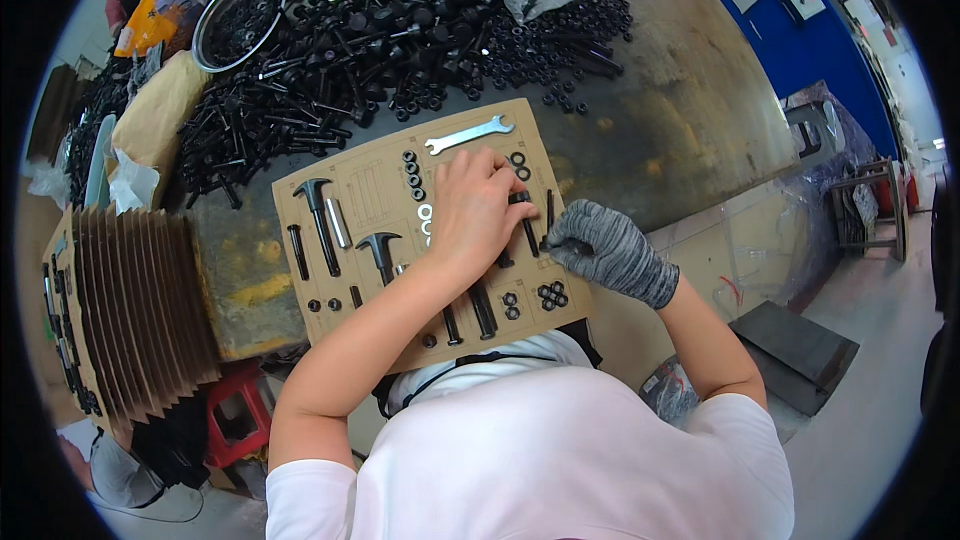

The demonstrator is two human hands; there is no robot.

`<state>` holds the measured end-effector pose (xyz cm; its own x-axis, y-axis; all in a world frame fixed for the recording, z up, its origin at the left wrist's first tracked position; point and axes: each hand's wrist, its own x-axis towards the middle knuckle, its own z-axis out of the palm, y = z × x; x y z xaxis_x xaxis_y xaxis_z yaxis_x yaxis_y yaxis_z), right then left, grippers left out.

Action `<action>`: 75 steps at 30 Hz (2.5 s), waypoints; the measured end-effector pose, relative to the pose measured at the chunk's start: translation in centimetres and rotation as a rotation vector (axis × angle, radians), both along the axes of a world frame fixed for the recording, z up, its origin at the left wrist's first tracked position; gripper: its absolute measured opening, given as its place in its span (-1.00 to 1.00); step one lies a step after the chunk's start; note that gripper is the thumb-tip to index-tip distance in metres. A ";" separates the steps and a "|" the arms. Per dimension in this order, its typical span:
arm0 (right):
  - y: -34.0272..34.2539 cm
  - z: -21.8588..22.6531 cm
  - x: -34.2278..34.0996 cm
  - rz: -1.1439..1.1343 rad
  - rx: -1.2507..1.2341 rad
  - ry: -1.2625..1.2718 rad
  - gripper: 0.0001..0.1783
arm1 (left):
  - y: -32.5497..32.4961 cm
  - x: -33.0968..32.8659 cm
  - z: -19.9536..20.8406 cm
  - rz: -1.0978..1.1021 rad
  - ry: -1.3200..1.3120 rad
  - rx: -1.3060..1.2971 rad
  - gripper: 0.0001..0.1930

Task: The person picks various black metal hardware pieces from a large pile on the table and places them into designated slots on a cardboard display board. They repeat this process, filling multiple boards with bolts, nuts, washers, and other fasteners, then stack the completed boards.

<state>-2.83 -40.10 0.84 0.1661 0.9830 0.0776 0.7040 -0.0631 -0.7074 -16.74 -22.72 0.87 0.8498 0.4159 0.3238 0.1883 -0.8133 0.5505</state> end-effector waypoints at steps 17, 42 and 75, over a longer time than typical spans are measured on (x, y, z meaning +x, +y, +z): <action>-1.1 -0.8 -0.8 0.100 0.036 -0.019 -0.77 | -0.5 -0.2 -0.8 0.050 0.021 0.036 -0.70; -1.5 -1.1 -0.5 -0.200 0.011 0.320 -0.71 | -5.6 -8.6 0.9 -0.136 0.191 0.027 -0.61; 36.2 -0.8 -5.1 0.023 0.341 -0.679 -0.70 | 22.3 -10.0 0.1 0.426 0.129 0.610 -0.80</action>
